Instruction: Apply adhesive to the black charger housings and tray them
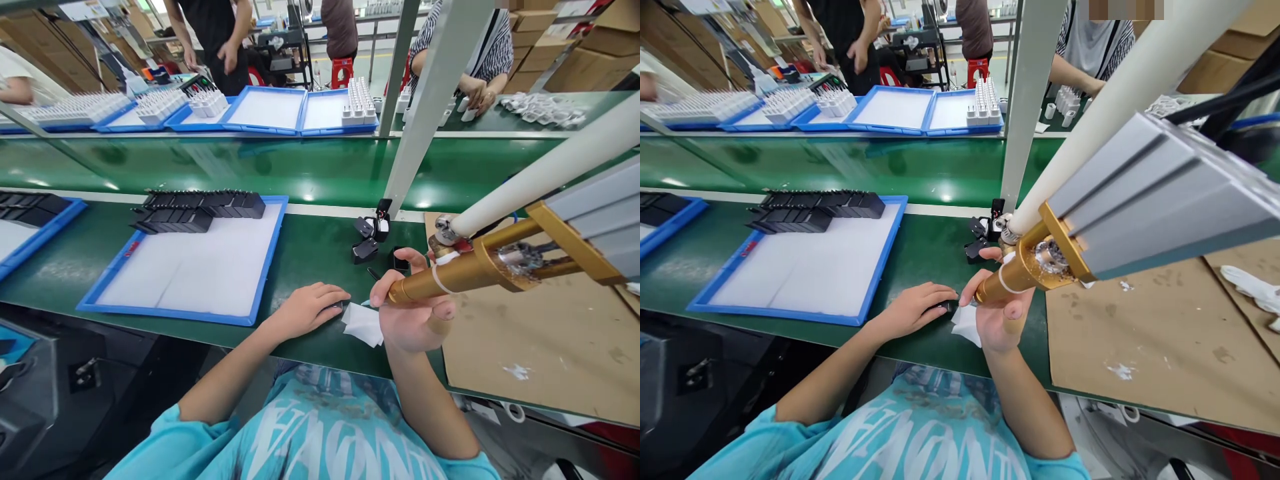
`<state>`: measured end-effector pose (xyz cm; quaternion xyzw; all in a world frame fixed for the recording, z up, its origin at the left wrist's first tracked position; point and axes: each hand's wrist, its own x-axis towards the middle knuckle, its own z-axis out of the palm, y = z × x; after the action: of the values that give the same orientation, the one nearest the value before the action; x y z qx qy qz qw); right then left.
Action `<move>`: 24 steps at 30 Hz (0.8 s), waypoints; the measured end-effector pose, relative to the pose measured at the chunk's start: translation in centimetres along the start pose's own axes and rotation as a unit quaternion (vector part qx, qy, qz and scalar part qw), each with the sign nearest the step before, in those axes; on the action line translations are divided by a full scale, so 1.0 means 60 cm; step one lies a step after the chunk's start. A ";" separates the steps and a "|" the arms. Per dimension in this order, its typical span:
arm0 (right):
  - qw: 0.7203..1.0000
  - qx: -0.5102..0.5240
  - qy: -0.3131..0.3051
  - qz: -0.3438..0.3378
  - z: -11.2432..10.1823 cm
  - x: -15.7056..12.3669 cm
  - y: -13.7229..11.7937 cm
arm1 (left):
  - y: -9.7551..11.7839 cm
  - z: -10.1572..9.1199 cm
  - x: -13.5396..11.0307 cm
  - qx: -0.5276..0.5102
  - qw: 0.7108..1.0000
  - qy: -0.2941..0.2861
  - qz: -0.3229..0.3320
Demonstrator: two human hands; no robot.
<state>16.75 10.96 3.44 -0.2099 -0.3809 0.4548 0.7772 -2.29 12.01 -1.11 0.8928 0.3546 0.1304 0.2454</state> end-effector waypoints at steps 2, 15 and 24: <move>1.000 0.001 -0.003 0.002 0.001 0.000 -0.001 | 0.000 -0.002 0.001 0.063 0.998 -0.022 -0.010; 0.999 -0.036 0.026 -0.009 0.001 0.005 -0.002 | -0.021 0.009 0.003 -0.581 0.766 0.114 -0.252; 0.997 -0.052 0.046 -0.016 -0.003 0.005 -0.003 | -0.035 -0.033 -0.040 -0.622 0.720 0.196 -0.239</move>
<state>17.04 11.14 3.57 -0.2642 -0.3710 0.4119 0.7892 -6.01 12.36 -0.68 0.3798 0.4354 0.4309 0.6932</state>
